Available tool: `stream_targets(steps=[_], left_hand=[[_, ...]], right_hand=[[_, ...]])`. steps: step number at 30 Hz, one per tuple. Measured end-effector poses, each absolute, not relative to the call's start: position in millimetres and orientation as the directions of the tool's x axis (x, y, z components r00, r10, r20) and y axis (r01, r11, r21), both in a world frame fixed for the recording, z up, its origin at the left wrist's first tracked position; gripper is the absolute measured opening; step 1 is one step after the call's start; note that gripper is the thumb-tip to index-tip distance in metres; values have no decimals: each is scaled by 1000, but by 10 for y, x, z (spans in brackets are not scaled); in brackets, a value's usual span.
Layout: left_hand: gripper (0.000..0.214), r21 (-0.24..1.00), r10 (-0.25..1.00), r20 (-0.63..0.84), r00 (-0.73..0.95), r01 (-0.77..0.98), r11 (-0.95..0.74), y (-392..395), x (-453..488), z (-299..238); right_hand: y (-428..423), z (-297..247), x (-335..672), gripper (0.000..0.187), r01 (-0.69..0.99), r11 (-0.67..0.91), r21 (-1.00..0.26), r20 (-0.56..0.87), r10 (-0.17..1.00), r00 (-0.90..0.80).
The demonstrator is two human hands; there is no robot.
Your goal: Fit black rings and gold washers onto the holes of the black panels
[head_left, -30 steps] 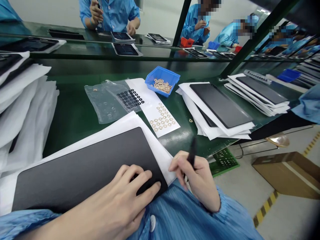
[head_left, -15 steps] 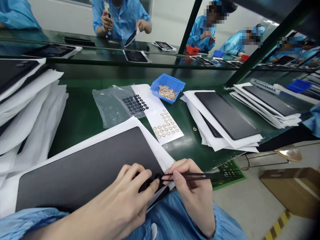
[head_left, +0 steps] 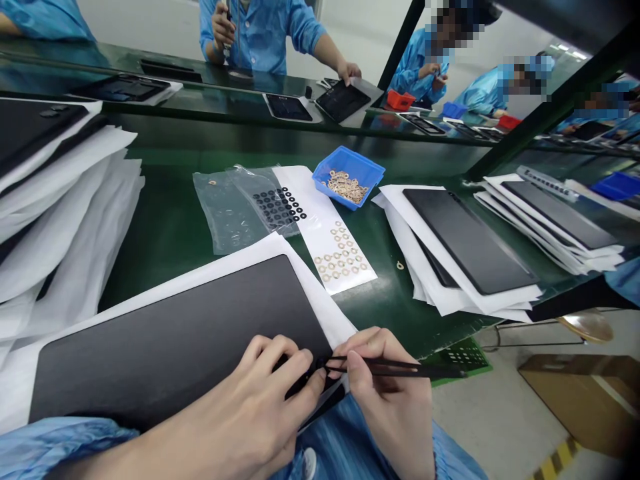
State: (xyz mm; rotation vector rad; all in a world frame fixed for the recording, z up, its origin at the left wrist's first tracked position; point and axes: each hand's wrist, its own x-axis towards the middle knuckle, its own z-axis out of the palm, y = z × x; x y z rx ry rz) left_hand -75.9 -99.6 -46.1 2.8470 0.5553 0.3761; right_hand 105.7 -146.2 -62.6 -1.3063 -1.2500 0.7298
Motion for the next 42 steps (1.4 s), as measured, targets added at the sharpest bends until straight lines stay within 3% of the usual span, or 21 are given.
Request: stream_targets(steps=[14, 23, 29, 37, 42], left_hand=[[29, 295, 412, 170, 895, 353, -888, -1010, -760, -472], [32, 282, 411, 186, 893, 352, -893, -1020, -750, -471], [31, 283, 396, 203, 896, 333, -899, -994, -756, -497], [33, 281, 414, 216, 884, 350, -894, -1018, -753, -505], [34, 306, 409, 89, 908, 365, -879, -1015, -762, -426]], right_hand=[[-1454, -630, 1046, 17, 396, 143, -907, 250, 940, 232], [-1427, -647, 1115, 18, 349, 116, -930, 188, 966, 180], [-1443, -660, 1060, 16, 237, 157, -959, 219, 939, 264], [-1458, -676, 1073, 17, 344, 165, -924, 252, 941, 225], [-1423, -650, 1114, 18, 346, 156, -925, 222, 962, 160]])
